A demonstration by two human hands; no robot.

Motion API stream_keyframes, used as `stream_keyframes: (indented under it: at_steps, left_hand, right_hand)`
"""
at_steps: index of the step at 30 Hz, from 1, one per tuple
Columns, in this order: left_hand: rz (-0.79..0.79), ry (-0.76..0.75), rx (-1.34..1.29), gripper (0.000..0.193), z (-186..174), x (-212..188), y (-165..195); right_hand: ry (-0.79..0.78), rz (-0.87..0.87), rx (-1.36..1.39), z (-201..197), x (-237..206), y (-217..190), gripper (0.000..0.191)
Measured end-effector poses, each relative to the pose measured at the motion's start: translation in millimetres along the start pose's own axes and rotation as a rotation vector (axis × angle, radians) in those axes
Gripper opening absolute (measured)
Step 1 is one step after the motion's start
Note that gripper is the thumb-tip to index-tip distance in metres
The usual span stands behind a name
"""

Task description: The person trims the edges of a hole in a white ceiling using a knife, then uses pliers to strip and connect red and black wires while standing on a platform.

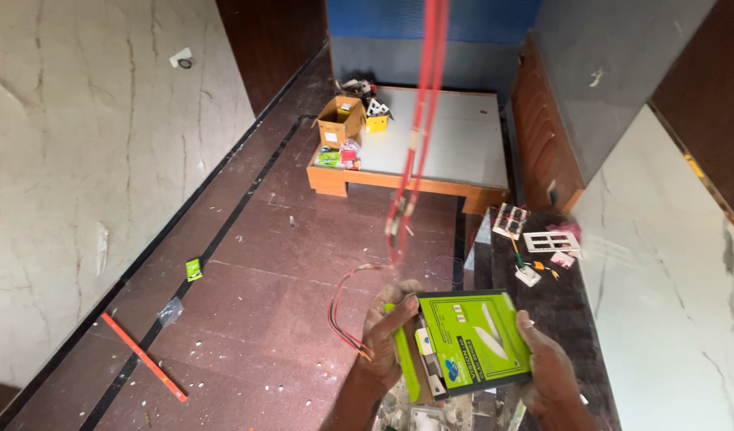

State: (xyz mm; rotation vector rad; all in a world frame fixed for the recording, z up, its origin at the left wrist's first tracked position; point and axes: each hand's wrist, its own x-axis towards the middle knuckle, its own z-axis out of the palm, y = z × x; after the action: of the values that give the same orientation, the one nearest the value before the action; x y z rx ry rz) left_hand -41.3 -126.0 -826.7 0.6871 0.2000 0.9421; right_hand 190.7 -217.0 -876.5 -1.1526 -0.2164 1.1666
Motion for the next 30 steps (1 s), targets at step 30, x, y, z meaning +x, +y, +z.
stream_keyframes:
  at_steps: [30]
  left_hand:
    - [0.004, 0.058, 0.604, 0.037, -33, -8, -3]
  right_hand:
    - [0.293, -0.472, -0.323, 20, -37, -9, 0.043]
